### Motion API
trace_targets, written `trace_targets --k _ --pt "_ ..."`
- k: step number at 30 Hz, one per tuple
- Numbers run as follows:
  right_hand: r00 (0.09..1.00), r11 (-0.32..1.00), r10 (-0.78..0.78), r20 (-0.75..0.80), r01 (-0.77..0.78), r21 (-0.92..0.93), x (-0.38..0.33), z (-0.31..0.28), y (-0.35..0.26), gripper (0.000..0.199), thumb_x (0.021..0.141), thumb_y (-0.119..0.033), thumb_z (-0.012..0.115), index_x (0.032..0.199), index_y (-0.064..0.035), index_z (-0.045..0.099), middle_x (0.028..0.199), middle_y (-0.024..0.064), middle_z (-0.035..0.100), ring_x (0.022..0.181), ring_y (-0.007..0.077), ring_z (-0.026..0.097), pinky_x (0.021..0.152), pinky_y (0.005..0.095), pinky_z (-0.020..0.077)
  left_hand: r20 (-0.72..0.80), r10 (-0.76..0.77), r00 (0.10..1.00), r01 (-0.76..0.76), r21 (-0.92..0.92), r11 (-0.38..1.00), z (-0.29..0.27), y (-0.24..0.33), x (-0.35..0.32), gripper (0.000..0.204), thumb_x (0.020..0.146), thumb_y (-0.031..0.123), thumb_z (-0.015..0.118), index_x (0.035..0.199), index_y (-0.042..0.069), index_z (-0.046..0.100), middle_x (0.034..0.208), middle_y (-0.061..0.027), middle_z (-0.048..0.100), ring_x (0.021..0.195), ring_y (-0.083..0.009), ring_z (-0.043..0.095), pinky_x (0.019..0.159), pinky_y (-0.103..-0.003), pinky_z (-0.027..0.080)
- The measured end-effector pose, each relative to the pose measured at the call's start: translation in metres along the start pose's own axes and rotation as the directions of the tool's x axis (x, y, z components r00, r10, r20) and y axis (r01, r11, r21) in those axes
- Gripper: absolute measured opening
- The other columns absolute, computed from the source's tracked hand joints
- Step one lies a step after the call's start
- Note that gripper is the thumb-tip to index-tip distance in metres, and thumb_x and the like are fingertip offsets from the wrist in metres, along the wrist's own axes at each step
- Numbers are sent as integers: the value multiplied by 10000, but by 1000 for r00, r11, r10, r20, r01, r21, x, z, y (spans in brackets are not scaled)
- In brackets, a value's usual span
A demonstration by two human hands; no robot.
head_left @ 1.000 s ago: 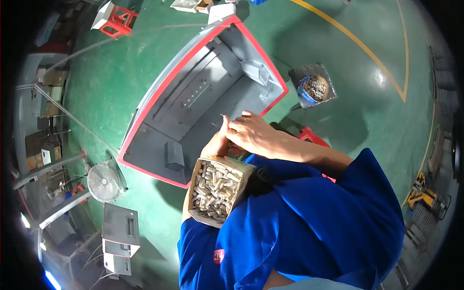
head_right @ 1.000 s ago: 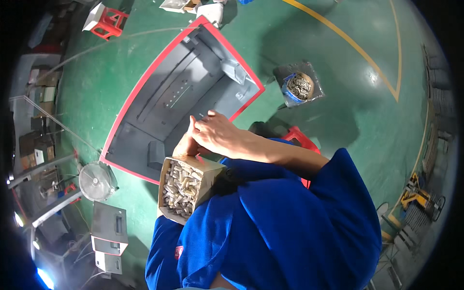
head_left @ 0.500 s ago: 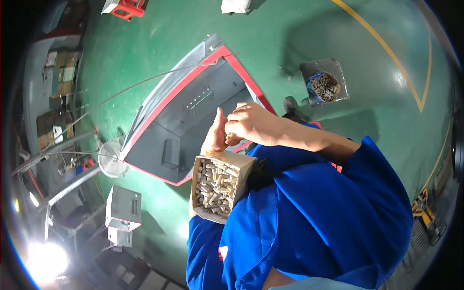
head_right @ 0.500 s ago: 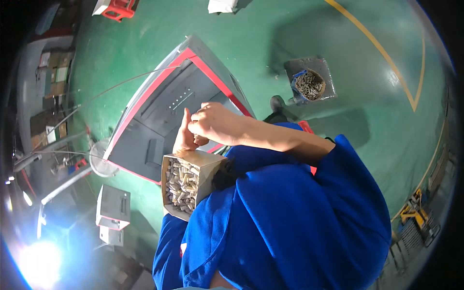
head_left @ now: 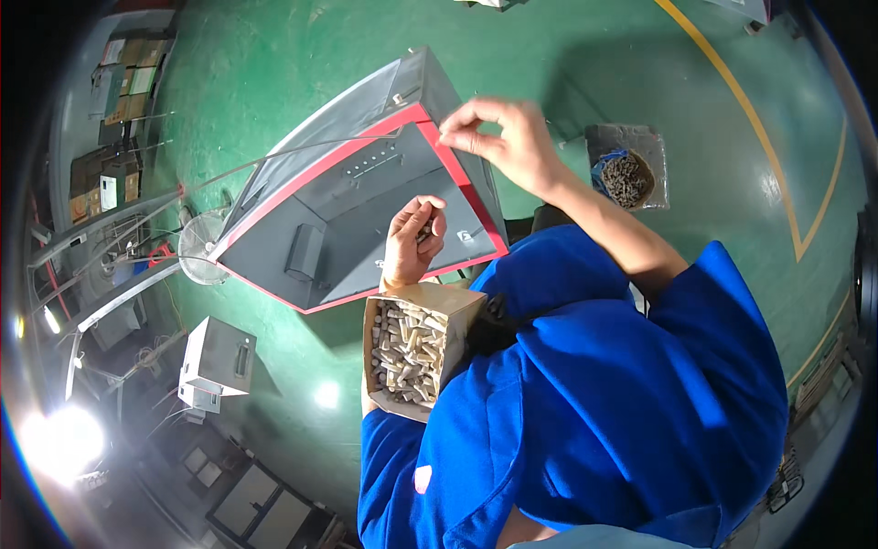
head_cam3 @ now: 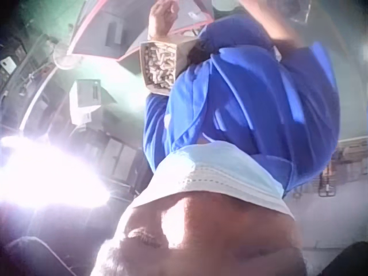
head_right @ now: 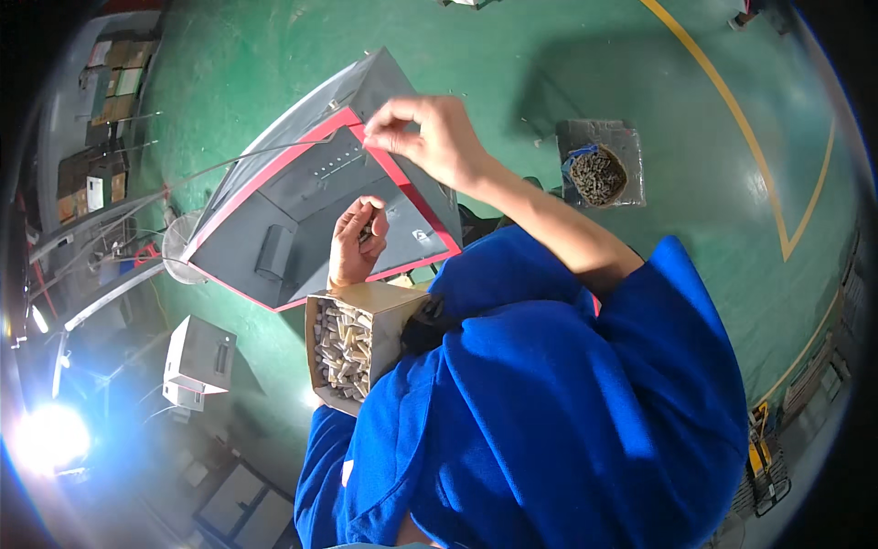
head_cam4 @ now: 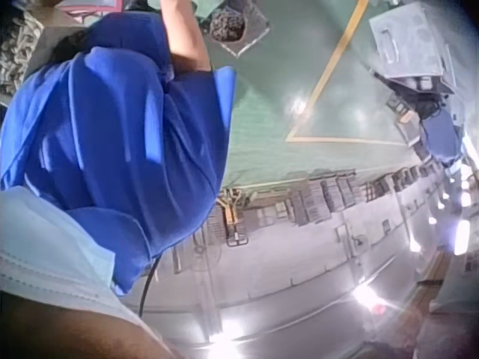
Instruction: The worker is picking small metal pins from a waist-mounted box and inserting them into the pre-drilled holes of a grey metal cabinet frame.
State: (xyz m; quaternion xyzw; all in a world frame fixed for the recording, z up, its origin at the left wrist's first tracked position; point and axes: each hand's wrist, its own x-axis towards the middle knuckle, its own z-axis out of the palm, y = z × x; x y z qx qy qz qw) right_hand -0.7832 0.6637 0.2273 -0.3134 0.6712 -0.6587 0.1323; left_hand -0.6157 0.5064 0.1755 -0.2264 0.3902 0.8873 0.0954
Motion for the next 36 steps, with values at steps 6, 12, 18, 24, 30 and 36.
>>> trace_targets --k 6,12,18,24,30,36 --pt "988 992 60 -140 -44 114 29 7 41 108 788 -53 696 881 0 683 833 71 693 780 124 656 724 249 532 -84 13 996 -10 37 999 3 5 1 316 962 145 437 1251 45 514 680 1 497 421 -22 253 377 -173 193" --pt "988 982 70 -136 -44 184 37 22 46 92 785 -54 700 870 -20 693 824 64 692 776 124 656 722 252 540 -50 21 999 -18 55 998 4 6 -4 393 949 130 438 1334 51 449 678 -7 476 422 -22 226 368 -174 176" --pt "995 984 -25 -99 42 171 38 22 47 75 767 -26 710 821 9 672 807 78 685 748 114 639 698 259 530 -168 -1 986 36 208 978 19 17 -3 420 929 163 492 1326 29 455 661 15 427 500 -40 292 438 -181 230" --pt "985 977 -152 -85 163 140 37 41 53 139 759 -130 729 762 -18 645 733 81 666 705 163 637 648 299 484 -194 117 974 -101 93 991 0 3 -6 273 933 130 462 1162 29 571 590 29 403 398 -19 207 337 -185 141" --pt "994 994 -52 -92 60 91 39 53 57 159 799 -140 701 827 -27 593 753 68 623 721 196 587 692 323 452 -208 89 974 -78 58 995 5 12 -10 246 908 96 483 1120 3 567 657 38 413 465 -18 275 358 -164 179" --pt "993 991 -104 -54 108 74 29 73 49 125 862 -122 596 865 -18 526 775 114 538 706 259 521 662 350 427 -242 184 953 -89 357 930 5 16 -24 102 861 89 494 862 15 564 645 7 435 476 -60 313 396 -199 224"
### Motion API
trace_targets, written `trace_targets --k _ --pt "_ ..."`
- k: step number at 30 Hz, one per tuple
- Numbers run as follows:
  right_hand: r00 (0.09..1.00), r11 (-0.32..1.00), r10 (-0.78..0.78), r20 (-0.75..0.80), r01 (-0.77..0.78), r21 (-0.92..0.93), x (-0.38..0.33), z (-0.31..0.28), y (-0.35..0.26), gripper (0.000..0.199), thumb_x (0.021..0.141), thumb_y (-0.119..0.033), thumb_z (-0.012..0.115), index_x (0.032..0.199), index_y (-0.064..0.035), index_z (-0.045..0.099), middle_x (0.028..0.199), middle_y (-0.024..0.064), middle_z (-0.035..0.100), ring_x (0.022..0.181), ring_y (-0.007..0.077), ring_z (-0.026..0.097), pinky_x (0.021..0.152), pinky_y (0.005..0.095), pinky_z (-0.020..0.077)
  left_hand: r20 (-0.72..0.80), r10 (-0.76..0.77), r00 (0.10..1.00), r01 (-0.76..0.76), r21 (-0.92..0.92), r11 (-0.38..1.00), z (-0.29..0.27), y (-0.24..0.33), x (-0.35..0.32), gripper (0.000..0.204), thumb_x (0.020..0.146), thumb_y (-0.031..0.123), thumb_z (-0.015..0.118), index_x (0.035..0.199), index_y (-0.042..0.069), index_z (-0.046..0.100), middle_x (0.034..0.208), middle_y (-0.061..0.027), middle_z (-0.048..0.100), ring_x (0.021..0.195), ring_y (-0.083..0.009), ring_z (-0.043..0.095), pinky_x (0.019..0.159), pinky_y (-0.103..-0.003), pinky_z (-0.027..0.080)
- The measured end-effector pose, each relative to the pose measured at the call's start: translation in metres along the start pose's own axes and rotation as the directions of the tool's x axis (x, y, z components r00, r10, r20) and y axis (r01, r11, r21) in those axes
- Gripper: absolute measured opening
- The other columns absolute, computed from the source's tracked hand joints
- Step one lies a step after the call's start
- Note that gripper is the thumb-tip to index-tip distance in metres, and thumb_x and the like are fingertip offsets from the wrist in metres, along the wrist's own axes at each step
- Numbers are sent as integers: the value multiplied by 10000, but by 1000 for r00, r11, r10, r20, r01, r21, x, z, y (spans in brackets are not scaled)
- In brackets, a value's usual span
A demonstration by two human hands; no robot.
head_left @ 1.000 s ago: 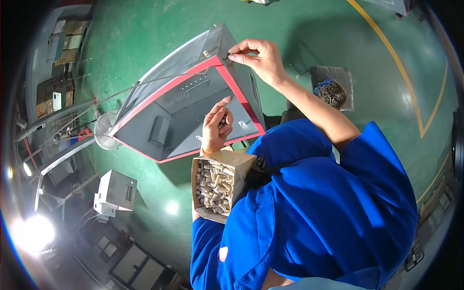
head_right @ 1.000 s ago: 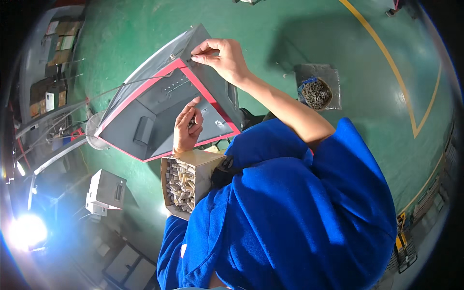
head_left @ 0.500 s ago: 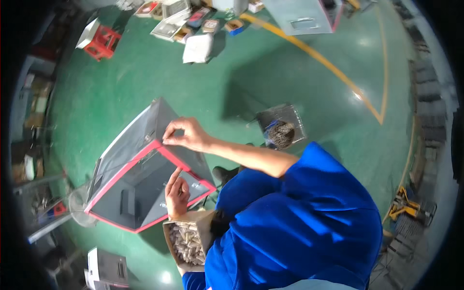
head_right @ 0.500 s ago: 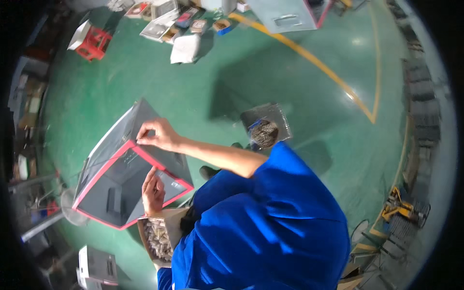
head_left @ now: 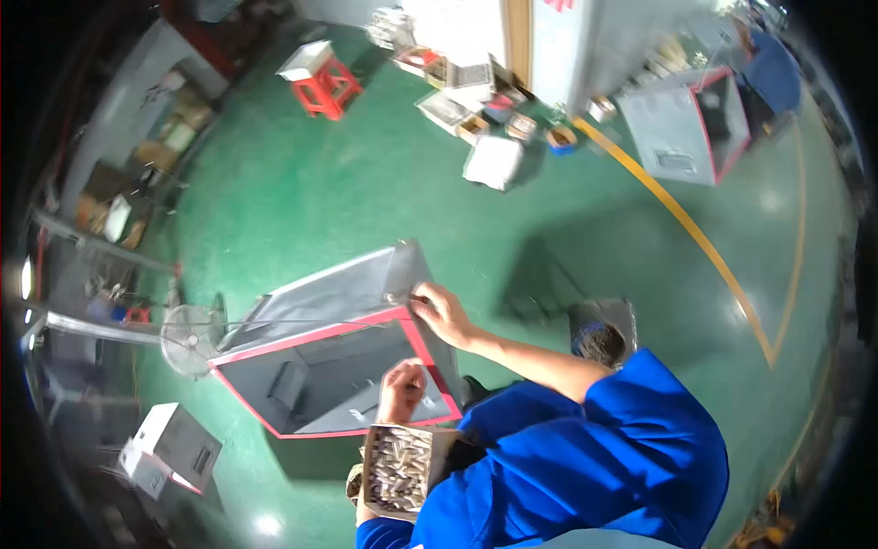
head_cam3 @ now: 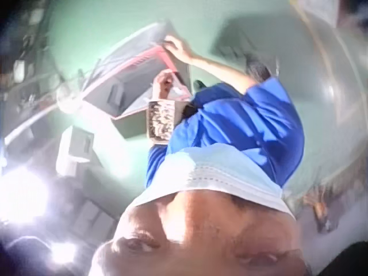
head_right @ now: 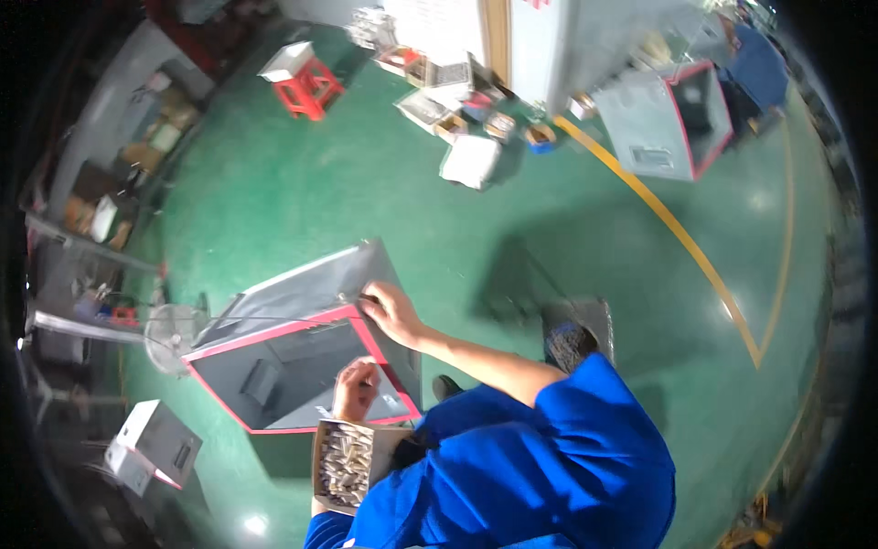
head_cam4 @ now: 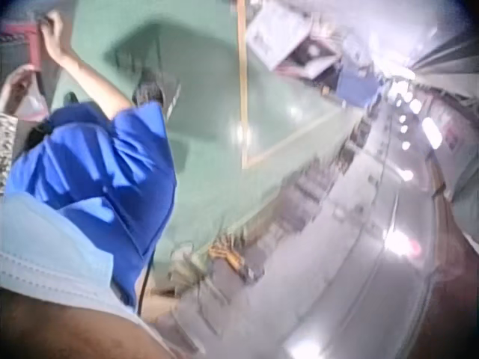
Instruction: The worker is picking small metal pins from a waist-mounted box and inserting them into the pre-drilled holes of a grey metal cabinet frame.
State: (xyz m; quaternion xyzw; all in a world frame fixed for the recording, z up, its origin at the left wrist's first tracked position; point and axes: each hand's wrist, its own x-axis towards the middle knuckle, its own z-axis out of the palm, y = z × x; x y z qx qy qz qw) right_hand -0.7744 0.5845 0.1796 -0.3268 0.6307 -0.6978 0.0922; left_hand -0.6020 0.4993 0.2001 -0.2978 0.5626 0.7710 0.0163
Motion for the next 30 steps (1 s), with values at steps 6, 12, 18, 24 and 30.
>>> trace_targets --k 6,12,18,24,30 --pt "991 981 -55 123 76 -177 6 -6 9 199 892 -221 573 860 -31 521 783 110 577 737 287 538 691 365 420 -73 26 997 -47 -303 952 -7 -9 13 136 931 121 467 973 64 582 631 -11 492 395 -39 289 361 -202 208" --pt "974 983 176 142 -181 22 4 -32 22 211 911 -218 554 867 -12 553 740 58 596 700 122 563 636 292 435 -97 93 991 -118 -302 946 -4 -7 12 128 929 133 479 941 52 578 603 -15 481 388 -46 289 360 -203 210" --pt "933 940 329 146 -339 46 -33 -71 67 216 900 -167 520 830 29 578 713 66 619 655 127 579 614 274 465 382 14 924 32 -114 993 -5 -5 1 185 955 178 481 999 37 593 621 18 462 459 -25 313 403 -189 202" --pt "798 879 470 377 -460 -124 -67 -81 73 253 862 -214 552 867 27 626 752 84 646 666 126 611 608 261 497 554 -42 831 66 -24 998 1 7 2 218 975 230 467 1025 60 595 662 55 464 494 -4 328 431 -169 228" --pt "708 859 421 567 -513 2 -91 -48 69 268 862 -283 562 857 -23 629 776 73 647 700 141 618 604 283 499 537 -211 817 68 273 960 10 12 16 275 960 291 488 939 45 607 678 40 480 551 -26 362 511 -186 266"
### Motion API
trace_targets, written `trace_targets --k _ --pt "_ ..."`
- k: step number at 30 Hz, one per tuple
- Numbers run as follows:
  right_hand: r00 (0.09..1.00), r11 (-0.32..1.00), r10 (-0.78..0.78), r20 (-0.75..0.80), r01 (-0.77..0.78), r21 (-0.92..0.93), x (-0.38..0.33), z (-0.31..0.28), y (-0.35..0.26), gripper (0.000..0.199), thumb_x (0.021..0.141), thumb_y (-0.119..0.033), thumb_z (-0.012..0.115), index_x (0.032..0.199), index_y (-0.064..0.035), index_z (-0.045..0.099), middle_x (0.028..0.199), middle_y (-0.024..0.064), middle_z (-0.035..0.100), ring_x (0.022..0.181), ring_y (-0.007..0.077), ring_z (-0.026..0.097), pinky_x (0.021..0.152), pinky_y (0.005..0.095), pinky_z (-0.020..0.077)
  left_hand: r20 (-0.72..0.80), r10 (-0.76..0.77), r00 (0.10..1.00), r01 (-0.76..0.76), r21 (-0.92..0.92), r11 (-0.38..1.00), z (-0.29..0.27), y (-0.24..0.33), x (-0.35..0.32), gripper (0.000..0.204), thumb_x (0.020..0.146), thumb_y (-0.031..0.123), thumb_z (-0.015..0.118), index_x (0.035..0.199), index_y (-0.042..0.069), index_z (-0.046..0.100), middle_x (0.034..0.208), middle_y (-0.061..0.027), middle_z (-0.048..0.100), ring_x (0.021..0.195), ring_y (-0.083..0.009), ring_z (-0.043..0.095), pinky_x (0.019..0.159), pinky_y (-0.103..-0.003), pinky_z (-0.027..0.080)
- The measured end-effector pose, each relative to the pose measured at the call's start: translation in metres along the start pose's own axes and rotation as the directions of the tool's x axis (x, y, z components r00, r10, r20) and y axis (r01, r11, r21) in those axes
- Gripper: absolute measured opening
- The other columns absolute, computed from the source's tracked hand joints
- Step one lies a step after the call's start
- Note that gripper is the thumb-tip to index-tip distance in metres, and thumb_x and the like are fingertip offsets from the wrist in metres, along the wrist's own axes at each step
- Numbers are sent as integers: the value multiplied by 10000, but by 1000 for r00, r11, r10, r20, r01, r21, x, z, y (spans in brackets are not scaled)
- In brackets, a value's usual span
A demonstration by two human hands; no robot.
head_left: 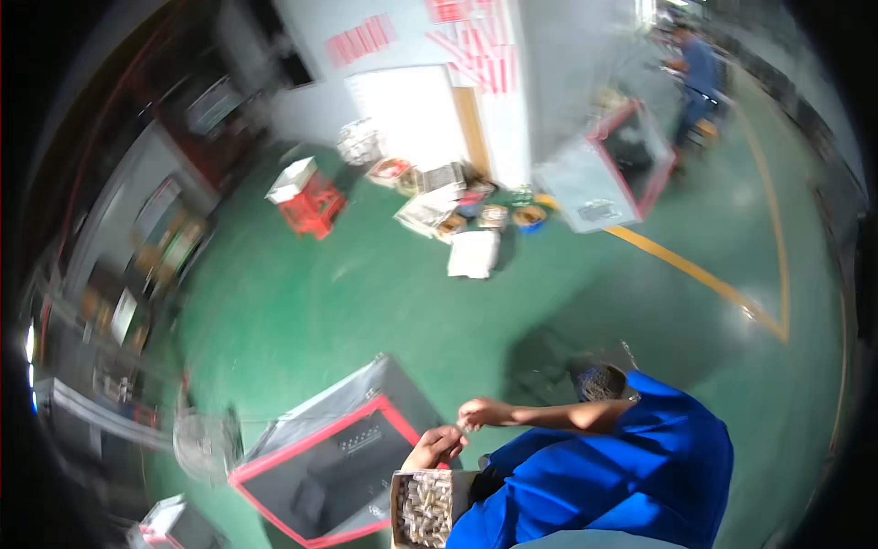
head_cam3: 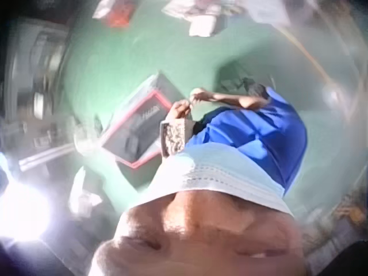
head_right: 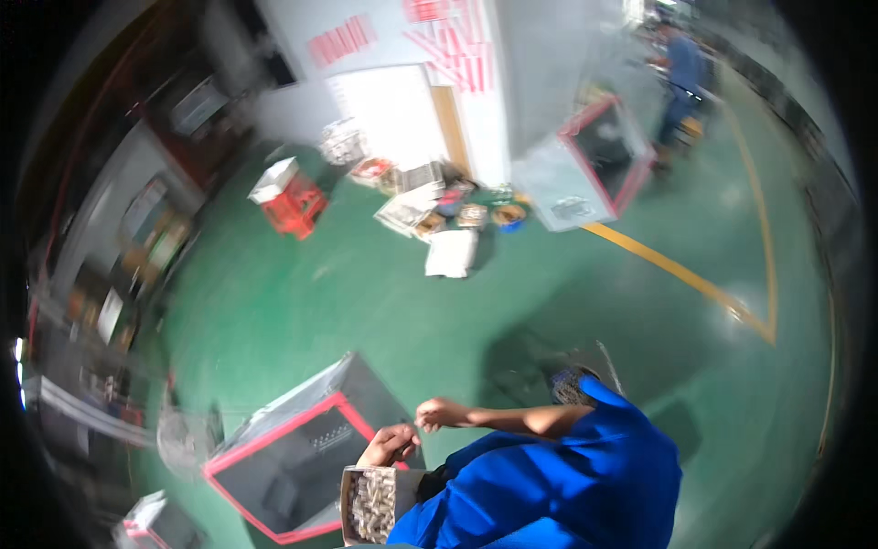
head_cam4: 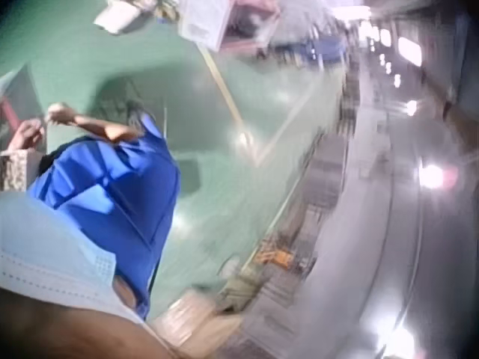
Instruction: The worker is picking small metal pins from a waist-mounted box and inserting them into the pre-drilled holes of a grey metal cabinet frame.
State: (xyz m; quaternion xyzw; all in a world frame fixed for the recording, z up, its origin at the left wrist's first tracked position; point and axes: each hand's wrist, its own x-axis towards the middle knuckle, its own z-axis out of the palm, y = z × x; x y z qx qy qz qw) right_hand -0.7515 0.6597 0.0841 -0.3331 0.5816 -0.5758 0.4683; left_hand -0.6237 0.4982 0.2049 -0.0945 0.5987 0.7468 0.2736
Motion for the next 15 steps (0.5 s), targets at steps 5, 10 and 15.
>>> trace_targets --k 5,10,15 --pt "994 935 17 111 23 -355 -15 30 -25 220 808 -253 567 778 -38 605 715 69 633 622 173 609 593 306 491 220 56 974 -62 23 998 -5 14 13 234 964 167 451 907 1 606 699 -39 571 487 -46 328 436 -219 216" --pt "999 884 -14 44 33 -467 -67 20 -12 193 740 -220 612 757 -29 631 712 116 633 633 236 615 587 379 464 276 -128 953 67 220 973 28 51 46 198 945 111 457 876 -26 582 604 -21 477 456 -43 314 415 -208 194" --pt "966 835 -85 -243 -64 -547 -110 15 -1 242 673 -220 659 759 2 625 695 181 598 671 339 582 610 458 428 466 -196 863 80 256 963 52 76 81 162 920 91 476 874 -38 563 561 -25 447 432 -52 314 403 -208 208"
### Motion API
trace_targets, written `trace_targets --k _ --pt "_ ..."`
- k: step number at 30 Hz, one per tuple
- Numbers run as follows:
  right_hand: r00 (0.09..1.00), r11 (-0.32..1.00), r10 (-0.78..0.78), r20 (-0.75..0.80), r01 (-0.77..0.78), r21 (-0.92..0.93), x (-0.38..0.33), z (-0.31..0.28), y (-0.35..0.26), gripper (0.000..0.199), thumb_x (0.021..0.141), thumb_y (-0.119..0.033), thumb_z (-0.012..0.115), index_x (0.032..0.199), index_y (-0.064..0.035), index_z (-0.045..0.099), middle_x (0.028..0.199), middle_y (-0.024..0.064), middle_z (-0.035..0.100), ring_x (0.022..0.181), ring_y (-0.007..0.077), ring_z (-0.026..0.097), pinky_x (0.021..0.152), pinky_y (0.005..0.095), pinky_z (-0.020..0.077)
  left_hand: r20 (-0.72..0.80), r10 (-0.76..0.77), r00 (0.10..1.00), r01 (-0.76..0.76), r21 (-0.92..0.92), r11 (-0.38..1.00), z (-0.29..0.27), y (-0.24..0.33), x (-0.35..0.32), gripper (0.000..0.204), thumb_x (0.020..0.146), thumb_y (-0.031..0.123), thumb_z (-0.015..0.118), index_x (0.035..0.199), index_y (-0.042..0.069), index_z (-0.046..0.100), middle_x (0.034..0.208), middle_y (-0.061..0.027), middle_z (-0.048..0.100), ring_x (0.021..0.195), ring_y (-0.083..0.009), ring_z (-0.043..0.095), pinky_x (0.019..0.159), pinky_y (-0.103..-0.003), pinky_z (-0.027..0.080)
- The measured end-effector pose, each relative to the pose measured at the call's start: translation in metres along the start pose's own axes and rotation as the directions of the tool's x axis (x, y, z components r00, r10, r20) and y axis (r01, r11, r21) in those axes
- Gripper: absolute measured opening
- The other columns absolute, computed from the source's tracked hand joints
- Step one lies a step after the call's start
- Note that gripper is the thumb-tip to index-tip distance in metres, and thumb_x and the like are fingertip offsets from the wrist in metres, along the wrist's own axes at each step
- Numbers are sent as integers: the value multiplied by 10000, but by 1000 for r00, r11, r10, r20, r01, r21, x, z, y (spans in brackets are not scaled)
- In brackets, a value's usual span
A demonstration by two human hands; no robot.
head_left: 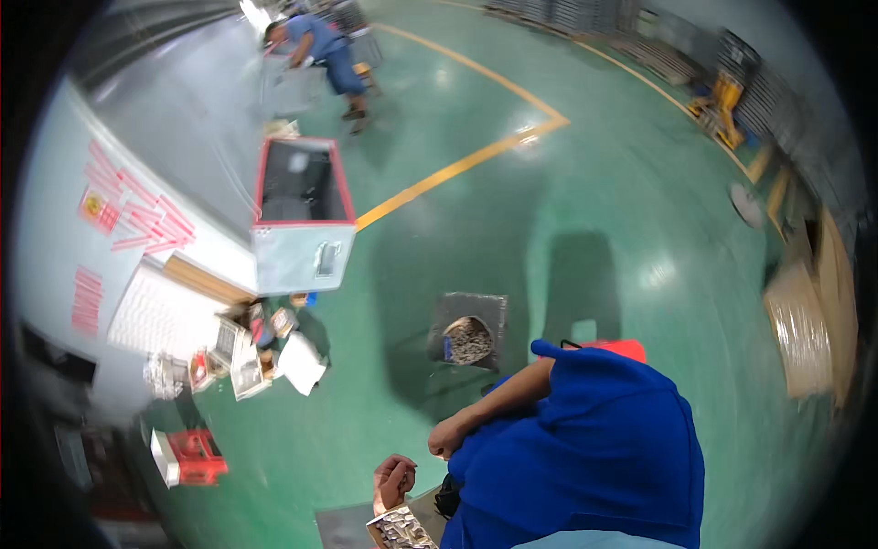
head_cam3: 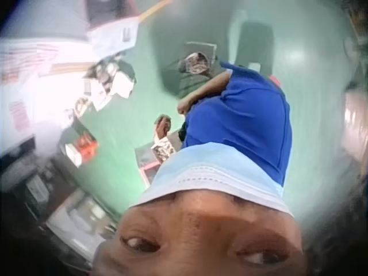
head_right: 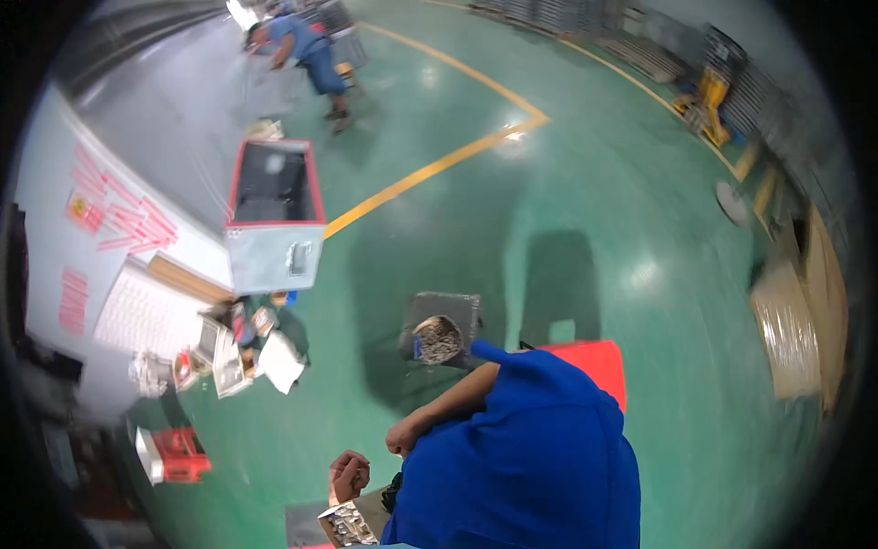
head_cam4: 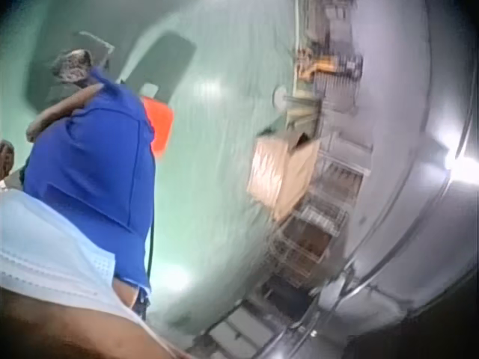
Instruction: The worker is picking small metal pins from a waist-mounted box and inserting them into the pre-drilled holes of a grey metal cabinet frame.
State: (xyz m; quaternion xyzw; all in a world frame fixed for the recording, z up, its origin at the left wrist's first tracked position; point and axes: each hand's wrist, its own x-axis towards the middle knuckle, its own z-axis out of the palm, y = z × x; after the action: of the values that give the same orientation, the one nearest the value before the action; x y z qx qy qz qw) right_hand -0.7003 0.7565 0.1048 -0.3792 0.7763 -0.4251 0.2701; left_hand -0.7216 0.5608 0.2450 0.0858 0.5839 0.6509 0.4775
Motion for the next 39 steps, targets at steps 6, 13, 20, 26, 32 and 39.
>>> trace_targets --k 6,13,20,26,32,39 --pt "971 992 122 -207 -124 6 -41 -22 -18 224 668 -202 654 776 -6 647 729 176 627 687 342 596 610 443 441 238 -44 970 14 125 992 14 37 49 154 919 110 485 897 -27 553 598 -38 464 437 -62 320 405 -206 227" --pt "902 980 199 -383 -195 51 -80 -19 3 197 671 -194 663 756 -15 660 734 170 638 702 335 613 628 434 460 364 -109 925 72 115 991 23 39 110 121 909 99 523 880 -18 537 612 -46 480 431 -70 323 395 -215 244" --pt "897 970 198 -394 -238 -54 -89 -3 11 257 654 -218 672 762 14 646 723 203 622 695 364 607 609 459 452 384 -136 913 101 110 989 36 32 121 116 907 100 525 881 -12 525 602 -42 469 421 -69 323 387 -215 231" --pt "854 977 193 -483 -213 13 -94 7 11 258 683 -240 657 726 14 651 683 214 607 646 343 598 583 453 424 425 -154 892 131 84 988 30 25 129 134 904 110 536 891 -22 520 620 -50 478 414 -71 316 385 -215 240" --pt "874 959 282 -395 -271 85 -88 1 7 290 674 -252 697 791 9 651 765 208 631 721 362 611 625 463 451 365 -96 926 81 56 995 32 26 116 118 897 104 536 885 -13 531 614 -38 477 420 -68 324 388 -213 246" --pt "892 957 284 -351 -240 163 -90 -15 0 294 725 -294 681 796 -11 641 781 176 633 758 345 621 650 448 457 194 -77 978 53 124 991 34 40 108 98 861 86 523 911 8 555 661 -4 474 487 -45 356 431 -194 256"
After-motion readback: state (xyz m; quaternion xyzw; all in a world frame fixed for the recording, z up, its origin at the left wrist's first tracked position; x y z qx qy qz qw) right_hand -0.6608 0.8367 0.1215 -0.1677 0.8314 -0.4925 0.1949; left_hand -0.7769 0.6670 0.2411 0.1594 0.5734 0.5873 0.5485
